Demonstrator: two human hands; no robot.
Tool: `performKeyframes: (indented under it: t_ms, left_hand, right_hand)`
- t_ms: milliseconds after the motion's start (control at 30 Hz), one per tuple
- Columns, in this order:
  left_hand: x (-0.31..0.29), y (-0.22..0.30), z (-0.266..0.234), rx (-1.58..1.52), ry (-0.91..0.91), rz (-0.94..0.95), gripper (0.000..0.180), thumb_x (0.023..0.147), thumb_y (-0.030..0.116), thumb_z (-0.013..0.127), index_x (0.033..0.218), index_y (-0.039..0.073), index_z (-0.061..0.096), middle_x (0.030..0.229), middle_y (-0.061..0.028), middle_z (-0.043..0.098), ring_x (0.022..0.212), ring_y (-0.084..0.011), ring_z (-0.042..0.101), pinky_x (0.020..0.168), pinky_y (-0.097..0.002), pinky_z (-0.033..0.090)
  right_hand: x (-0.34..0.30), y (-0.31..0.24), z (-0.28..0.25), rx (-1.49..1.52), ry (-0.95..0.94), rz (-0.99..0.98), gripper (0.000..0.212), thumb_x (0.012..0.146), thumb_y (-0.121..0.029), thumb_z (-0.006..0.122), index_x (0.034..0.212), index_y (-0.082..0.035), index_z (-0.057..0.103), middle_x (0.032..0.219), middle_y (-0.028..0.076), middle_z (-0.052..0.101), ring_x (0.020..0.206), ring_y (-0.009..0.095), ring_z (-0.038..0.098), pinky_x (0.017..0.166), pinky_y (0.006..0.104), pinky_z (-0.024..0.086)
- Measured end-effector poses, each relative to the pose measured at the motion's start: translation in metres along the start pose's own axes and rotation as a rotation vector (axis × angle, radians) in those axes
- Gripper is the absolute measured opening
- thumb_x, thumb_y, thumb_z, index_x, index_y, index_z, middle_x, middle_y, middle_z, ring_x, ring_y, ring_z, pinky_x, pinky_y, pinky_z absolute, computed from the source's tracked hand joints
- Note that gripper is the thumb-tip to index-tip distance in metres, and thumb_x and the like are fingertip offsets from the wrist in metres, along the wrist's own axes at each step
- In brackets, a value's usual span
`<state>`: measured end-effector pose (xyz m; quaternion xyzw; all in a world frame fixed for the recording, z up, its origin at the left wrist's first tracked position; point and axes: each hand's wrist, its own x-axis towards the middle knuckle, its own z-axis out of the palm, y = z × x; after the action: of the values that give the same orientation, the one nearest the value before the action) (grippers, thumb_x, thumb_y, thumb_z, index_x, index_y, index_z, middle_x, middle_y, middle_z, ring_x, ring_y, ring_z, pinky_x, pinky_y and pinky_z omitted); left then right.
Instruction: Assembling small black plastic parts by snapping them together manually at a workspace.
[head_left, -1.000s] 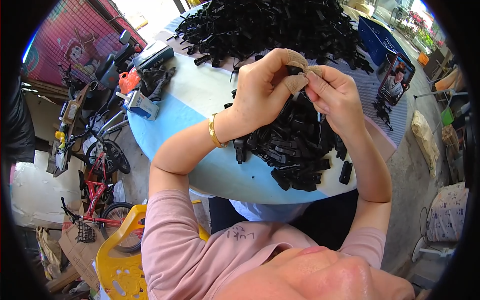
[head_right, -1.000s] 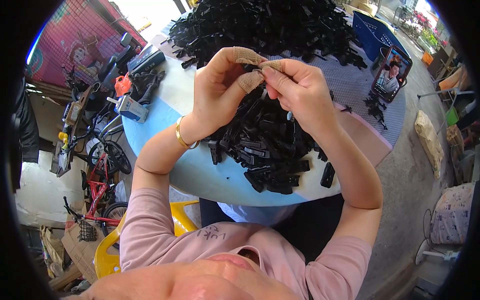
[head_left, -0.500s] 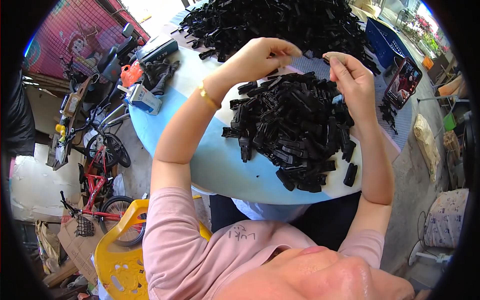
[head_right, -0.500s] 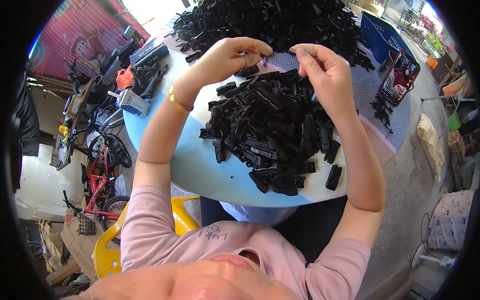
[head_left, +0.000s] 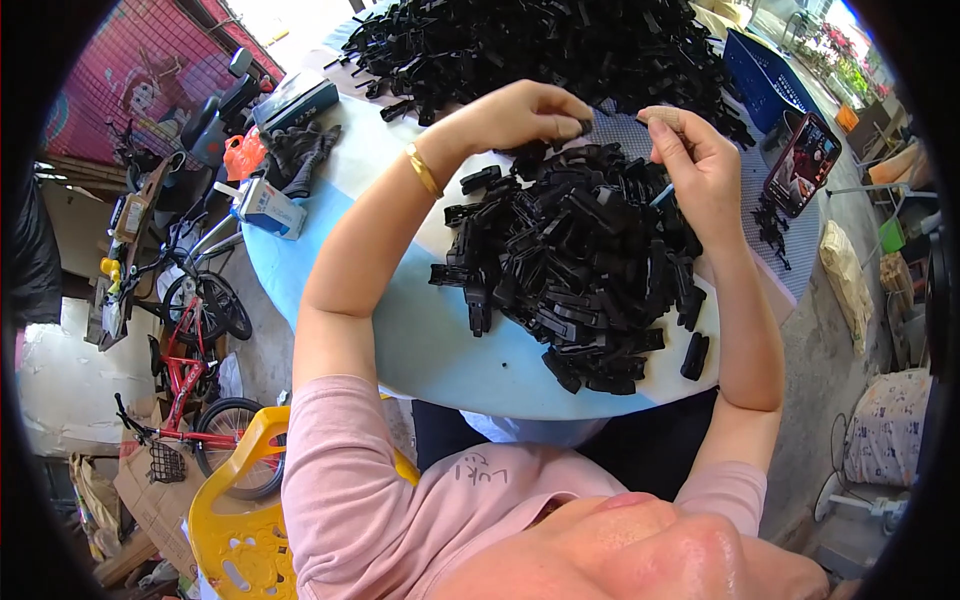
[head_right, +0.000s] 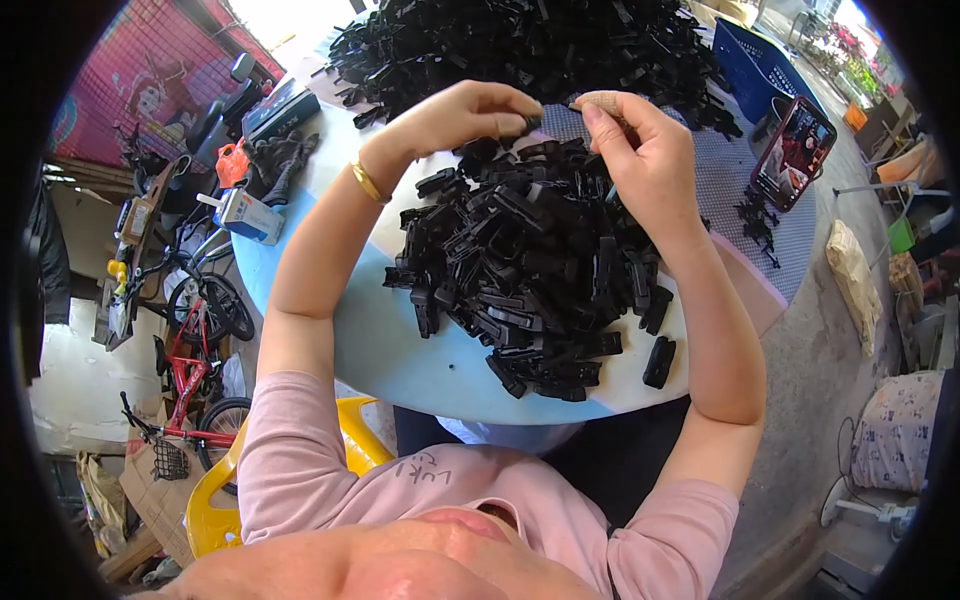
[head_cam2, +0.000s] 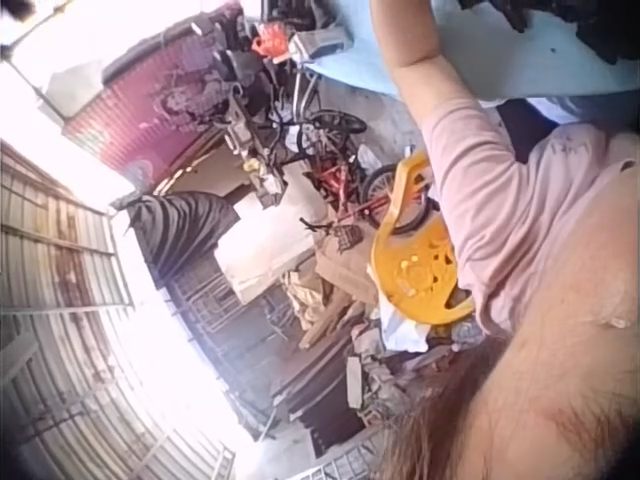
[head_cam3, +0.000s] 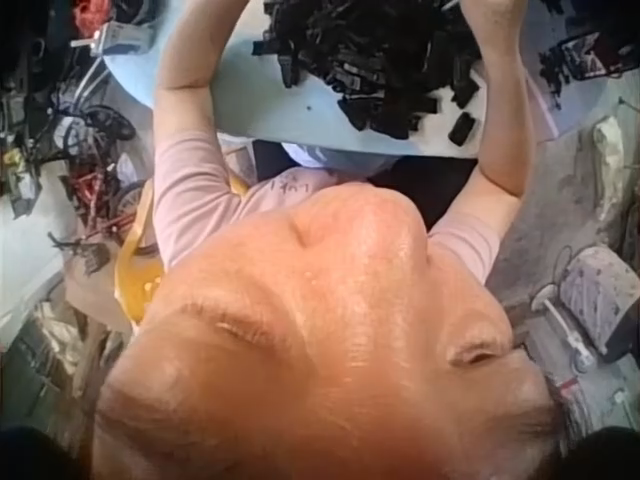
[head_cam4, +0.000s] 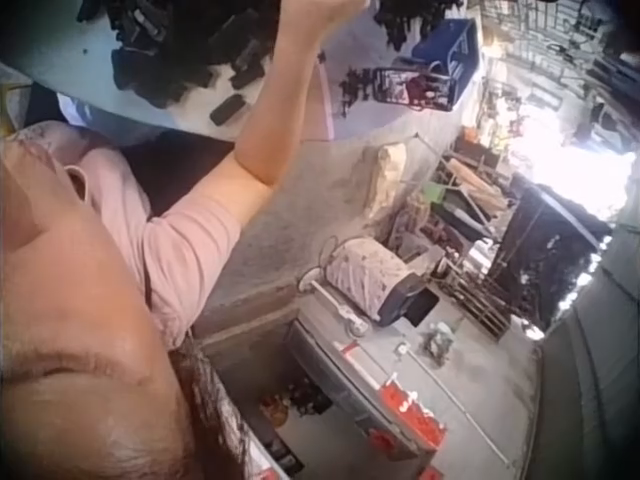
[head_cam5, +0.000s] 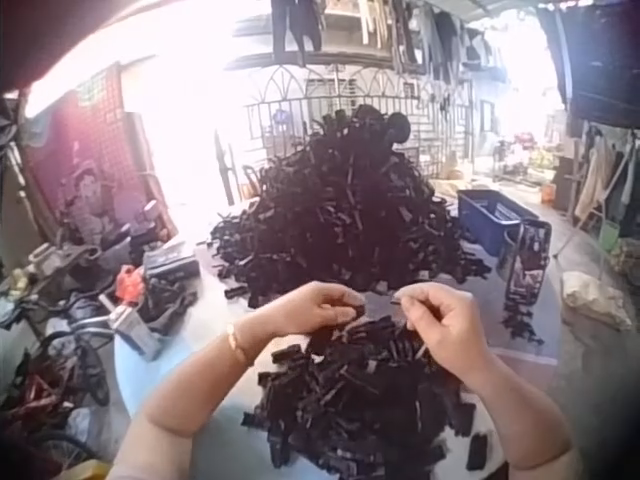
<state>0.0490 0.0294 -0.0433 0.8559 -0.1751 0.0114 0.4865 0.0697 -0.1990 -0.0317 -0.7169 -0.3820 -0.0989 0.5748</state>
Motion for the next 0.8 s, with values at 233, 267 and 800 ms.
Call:
performKeyframes:
  t_ms: [233,267,800]
  left_hand:
    - [-0.01,0.026,0.004,-0.624,0.153,-0.144,0.03,0.086,0.021,0.057,0.105,-0.001,0.052,0.093,-0.0076,0.059,0.079,-0.0112,0.059,0.07,-0.022,0.051]
    - [-0.011,0.033,0.009,-0.628,0.144,-0.141,0.03,0.086,0.021,0.057,0.105,-0.001,0.052,0.093,-0.0076,0.059,0.079,-0.0112,0.059,0.07,-0.022,0.051]
    - [-0.032,0.08,0.043,-0.355,0.428,0.128,0.037,0.077,0.006,0.062,0.108,-0.004,0.045,0.077,-0.0045,0.056,0.072,-0.0096,0.059,0.062,-0.0193,0.047]
  right_hand:
    - [-0.003,-0.004,0.005,0.009,0.023,-0.045,0.018,0.078,-0.006,0.064,0.096,0.0,0.063,0.068,-0.004,0.054,0.057,0.0,0.042,0.051,0.0153,0.034]
    - [-0.006,-0.008,0.004,-0.051,-0.017,-0.138,0.02,0.075,-0.003,0.066,0.094,0.0,0.063,0.068,-0.004,0.055,0.056,0.0,0.041,0.05,0.0152,0.033]
    - [-0.013,-0.028,0.002,0.312,0.071,-0.053,0.01,0.076,0.0,0.064,0.086,-0.001,0.062,0.075,-0.001,0.06,0.067,0.001,0.052,0.061,0.0142,0.042]
